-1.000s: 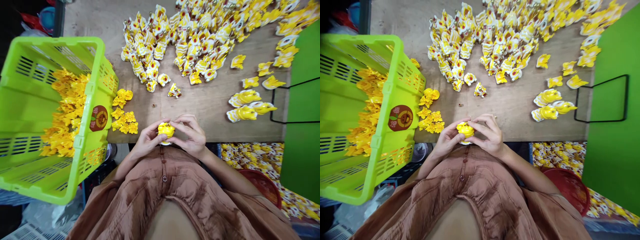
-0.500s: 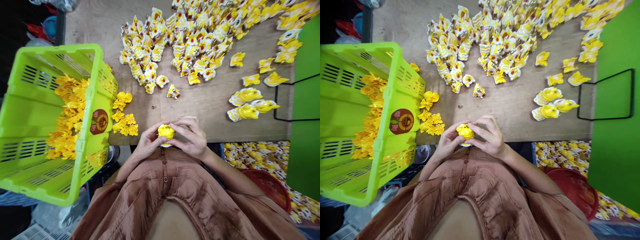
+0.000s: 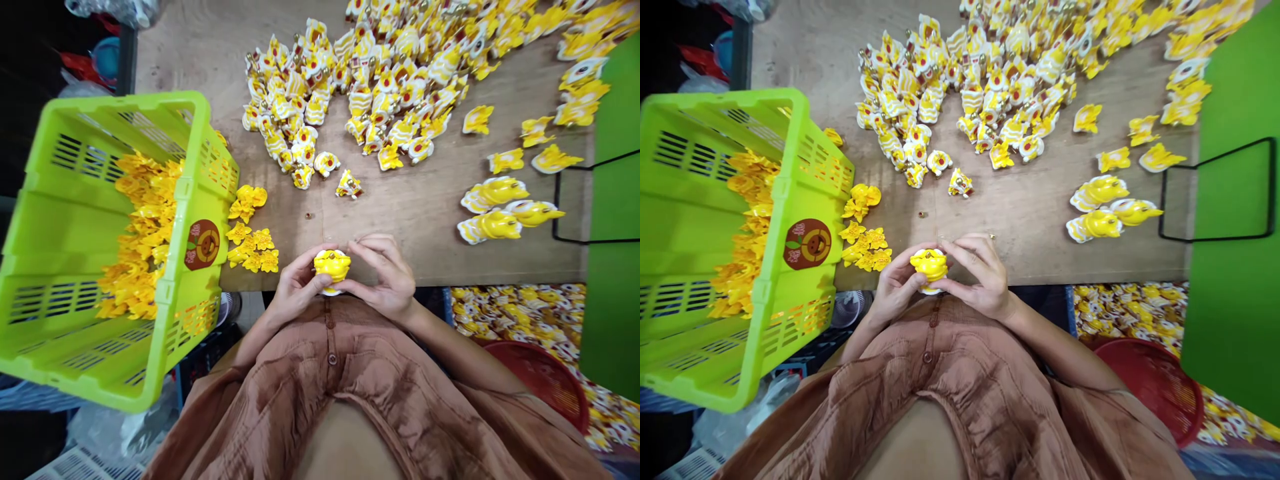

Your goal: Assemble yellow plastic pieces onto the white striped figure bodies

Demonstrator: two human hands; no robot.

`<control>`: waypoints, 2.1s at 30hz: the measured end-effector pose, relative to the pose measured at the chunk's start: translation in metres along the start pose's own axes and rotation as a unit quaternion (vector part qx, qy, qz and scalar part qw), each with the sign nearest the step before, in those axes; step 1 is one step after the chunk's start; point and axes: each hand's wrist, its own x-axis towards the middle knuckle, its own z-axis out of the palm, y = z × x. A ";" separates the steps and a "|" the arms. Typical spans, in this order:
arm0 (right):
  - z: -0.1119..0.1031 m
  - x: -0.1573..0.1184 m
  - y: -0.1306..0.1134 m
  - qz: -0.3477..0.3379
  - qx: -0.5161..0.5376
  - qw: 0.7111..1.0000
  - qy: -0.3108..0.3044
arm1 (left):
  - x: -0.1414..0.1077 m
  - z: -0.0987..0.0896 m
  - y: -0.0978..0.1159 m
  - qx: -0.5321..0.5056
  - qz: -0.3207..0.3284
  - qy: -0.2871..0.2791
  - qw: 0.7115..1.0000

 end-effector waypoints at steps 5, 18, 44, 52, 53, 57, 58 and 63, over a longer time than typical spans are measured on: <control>0.003 -0.001 -0.003 0.000 0.034 0.999 0.013 | -0.001 -0.002 0.002 0.016 0.021 -0.010 1.000; 0.016 -0.013 -0.013 0.257 0.246 0.935 0.004 | 0.001 -0.003 0.000 0.142 0.131 0.002 0.981; 0.002 -0.005 -0.005 -0.065 -0.066 0.995 -0.025 | 0.006 -0.004 -0.004 0.221 0.200 -0.012 0.955; -0.004 -0.001 -0.005 -0.079 -0.042 0.995 -0.034 | 0.004 -0.006 -0.005 0.197 0.168 -0.018 0.966; -0.004 -0.001 -0.005 -0.080 -0.043 0.995 -0.036 | 0.004 -0.006 -0.005 0.194 0.169 -0.022 0.966; -0.002 -0.001 -0.005 -0.099 -0.043 0.993 -0.039 | 0.004 -0.006 -0.006 0.186 0.160 -0.029 0.969; -0.002 -0.002 -0.005 -0.105 -0.043 0.993 -0.039 | 0.003 -0.006 -0.005 0.175 0.154 -0.030 0.972; 0.001 -0.003 -0.002 -0.082 -0.046 0.995 -0.029 | -0.003 -0.001 -0.001 0.048 0.026 -0.049 0.997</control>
